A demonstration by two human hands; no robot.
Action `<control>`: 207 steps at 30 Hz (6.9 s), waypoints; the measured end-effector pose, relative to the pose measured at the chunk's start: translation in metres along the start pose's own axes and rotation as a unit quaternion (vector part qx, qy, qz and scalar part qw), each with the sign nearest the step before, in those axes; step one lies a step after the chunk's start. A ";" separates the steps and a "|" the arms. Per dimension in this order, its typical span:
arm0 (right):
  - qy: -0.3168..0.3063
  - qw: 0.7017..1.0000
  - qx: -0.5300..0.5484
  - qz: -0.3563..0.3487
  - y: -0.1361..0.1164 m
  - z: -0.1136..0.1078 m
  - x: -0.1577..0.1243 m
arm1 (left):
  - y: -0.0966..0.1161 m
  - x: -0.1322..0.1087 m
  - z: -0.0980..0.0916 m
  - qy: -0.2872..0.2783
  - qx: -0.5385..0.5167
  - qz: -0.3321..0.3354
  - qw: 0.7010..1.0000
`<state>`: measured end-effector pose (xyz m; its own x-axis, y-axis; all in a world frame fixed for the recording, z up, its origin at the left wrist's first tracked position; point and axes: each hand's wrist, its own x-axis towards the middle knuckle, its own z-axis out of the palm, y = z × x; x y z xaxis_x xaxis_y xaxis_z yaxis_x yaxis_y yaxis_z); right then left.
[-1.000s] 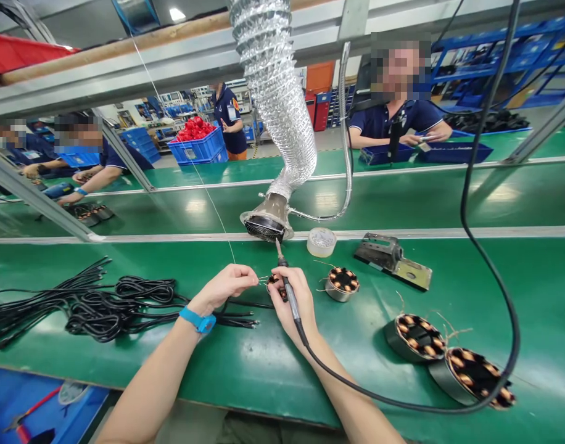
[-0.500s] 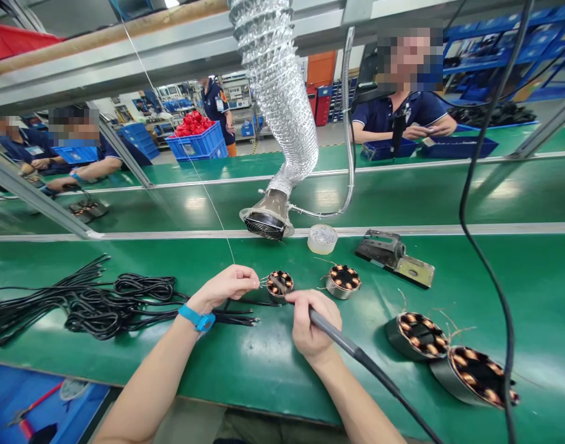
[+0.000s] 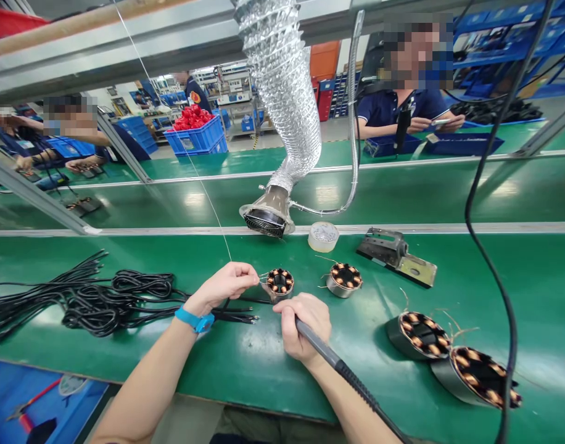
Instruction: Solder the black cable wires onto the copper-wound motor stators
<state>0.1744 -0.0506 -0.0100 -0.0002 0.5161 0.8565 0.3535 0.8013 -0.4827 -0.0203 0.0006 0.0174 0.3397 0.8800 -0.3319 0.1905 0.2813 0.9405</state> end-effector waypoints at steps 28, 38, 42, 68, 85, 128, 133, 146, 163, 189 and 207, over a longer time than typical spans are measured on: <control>0.004 1.000 -0.021 0.008 -0.001 0.000 0.001 | -0.003 0.003 -0.003 -0.003 -0.017 -0.008 1.000; 0.036 0.998 -0.019 0.037 0.006 -0.002 -0.009 | 0.000 0.001 -0.003 -0.011 -0.017 -0.004 1.000; 0.040 0.998 -0.020 0.034 0.005 -0.003 -0.007 | 0.000 0.001 -0.004 -0.012 -0.016 -0.007 1.000; -0.040 0.992 -0.094 0.078 0.015 0.010 -0.001 | -0.001 0.003 -0.002 -0.018 -0.078 -0.008 0.997; -0.179 0.965 -0.179 0.064 0.051 0.020 -0.007 | 0.000 0.008 -0.010 0.051 -0.053 0.047 0.996; -0.083 0.984 0.036 0.155 0.033 0.028 -0.009 | -0.018 0.017 -0.007 -0.001 -0.038 0.024 0.999; -0.088 0.982 0.054 0.158 0.035 0.028 -0.012 | -0.018 0.015 -0.004 0.005 -0.038 0.035 0.999; -0.046 0.992 -0.064 0.102 0.037 0.020 -0.005 | -0.021 0.029 -0.017 0.079 -0.098 0.066 0.990; -0.071 0.921 -0.379 0.062 0.052 -0.061 0.004 | -0.009 0.052 -0.115 0.407 -0.192 0.117 0.886; -0.149 0.971 -0.141 0.120 0.057 -0.005 -0.008 | -0.008 0.035 0.023 0.117 0.215 0.170 0.955; -0.158 0.970 -0.015 0.187 0.063 -0.019 -0.006 | 0.003 0.077 0.022 0.095 0.159 0.167 0.968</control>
<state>0.2147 -0.0089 -0.0423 -0.1517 0.8392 0.5222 0.4107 0.5341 -0.7390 0.0265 0.0605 -0.0072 0.2617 0.9645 0.0353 0.3830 -0.1373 0.9135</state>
